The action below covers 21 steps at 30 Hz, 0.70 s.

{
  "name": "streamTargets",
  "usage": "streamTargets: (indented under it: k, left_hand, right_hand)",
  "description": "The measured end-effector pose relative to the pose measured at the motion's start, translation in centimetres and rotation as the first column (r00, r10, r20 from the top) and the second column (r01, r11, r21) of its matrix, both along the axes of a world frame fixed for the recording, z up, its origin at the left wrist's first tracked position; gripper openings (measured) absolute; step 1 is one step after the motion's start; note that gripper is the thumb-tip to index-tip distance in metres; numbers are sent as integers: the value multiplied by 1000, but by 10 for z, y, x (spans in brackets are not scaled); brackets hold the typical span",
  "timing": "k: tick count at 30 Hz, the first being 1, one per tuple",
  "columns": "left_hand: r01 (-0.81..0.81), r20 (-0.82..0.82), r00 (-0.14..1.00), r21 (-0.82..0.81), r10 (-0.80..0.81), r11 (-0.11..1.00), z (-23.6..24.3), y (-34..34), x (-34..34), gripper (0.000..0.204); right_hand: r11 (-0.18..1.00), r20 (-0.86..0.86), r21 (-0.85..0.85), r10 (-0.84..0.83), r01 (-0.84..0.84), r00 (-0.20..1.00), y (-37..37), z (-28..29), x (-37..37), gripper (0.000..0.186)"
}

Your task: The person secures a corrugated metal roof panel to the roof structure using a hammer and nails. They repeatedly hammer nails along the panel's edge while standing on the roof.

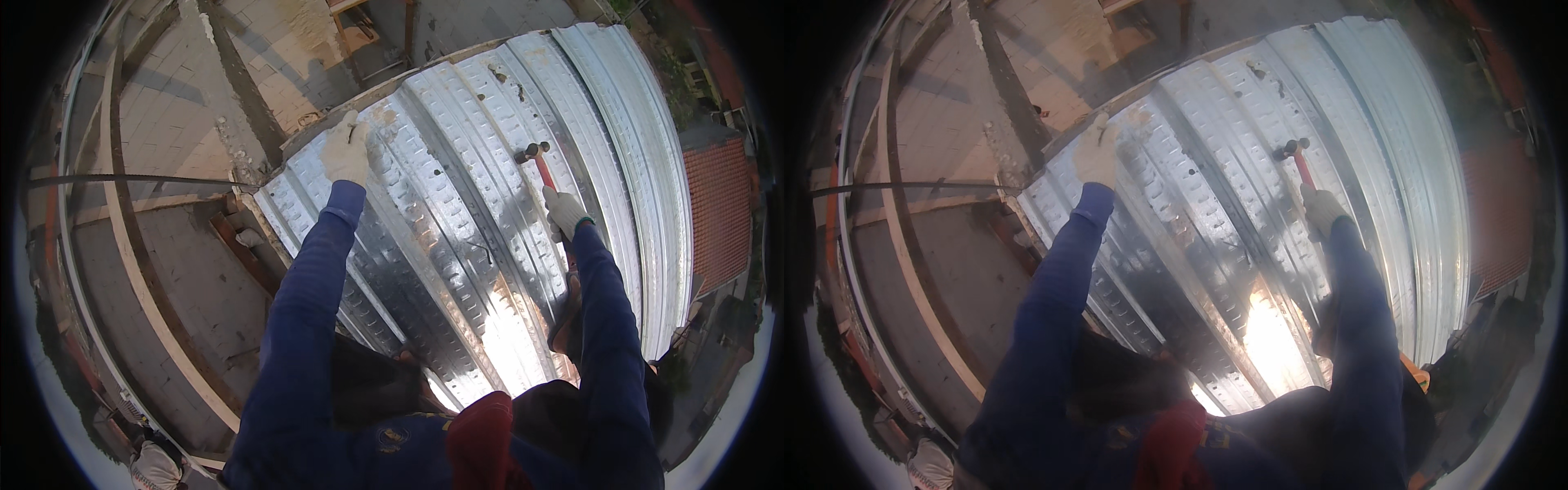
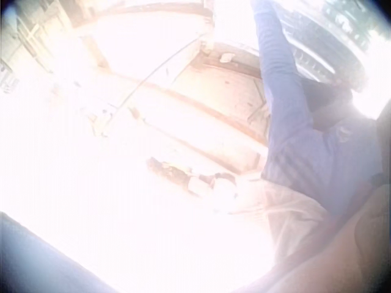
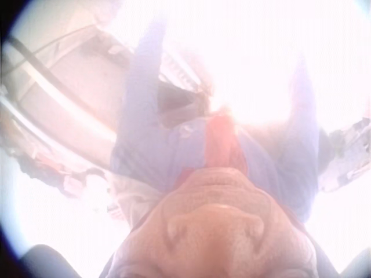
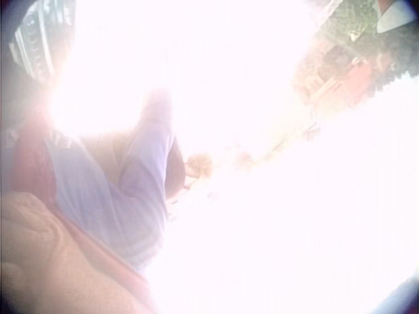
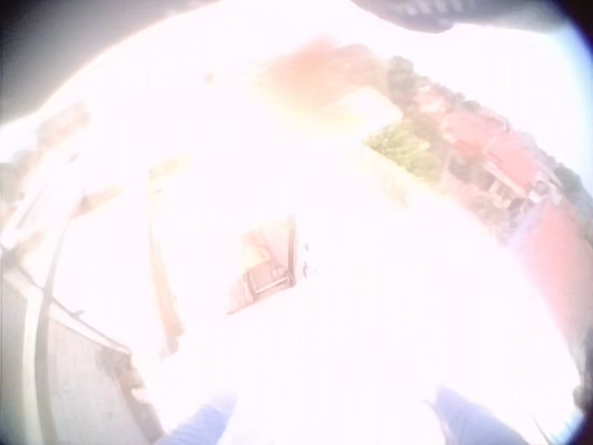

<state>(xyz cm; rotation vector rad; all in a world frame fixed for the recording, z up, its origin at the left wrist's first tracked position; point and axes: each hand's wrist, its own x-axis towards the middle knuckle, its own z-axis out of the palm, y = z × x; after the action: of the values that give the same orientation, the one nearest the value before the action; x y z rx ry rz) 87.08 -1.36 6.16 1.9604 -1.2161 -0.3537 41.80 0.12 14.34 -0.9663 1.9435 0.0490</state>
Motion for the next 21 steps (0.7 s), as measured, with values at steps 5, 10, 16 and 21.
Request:
streamTargets:
  k: [5, 10, 16, 21]
  left_hand:
    - [5, -189, 982, 5, -4, 1000, -36, -73, 3, 38]
    - [30, 72, 997, -6, -29, 1000, -80, -81, -16, 32]
    - [46, 128, 991, -32, -41, 998, -94, -86, -16, 30]
    - [143, 253, 959, -43, -128, 989, -94, -86, -11, 29]
  right_hand:
    - [999, 36, -3, -40, 40, 999, 5, -4, 3, 55]
    - [997, -14, -10, -80, 80, 997, 11, -3, 7, 54]
    - [994, -101, -83, -77, 69, 992, 13, 5, 35, 50]
    - [952, 55, -304, -20, 36, 998, 26, 63, 106, 41]
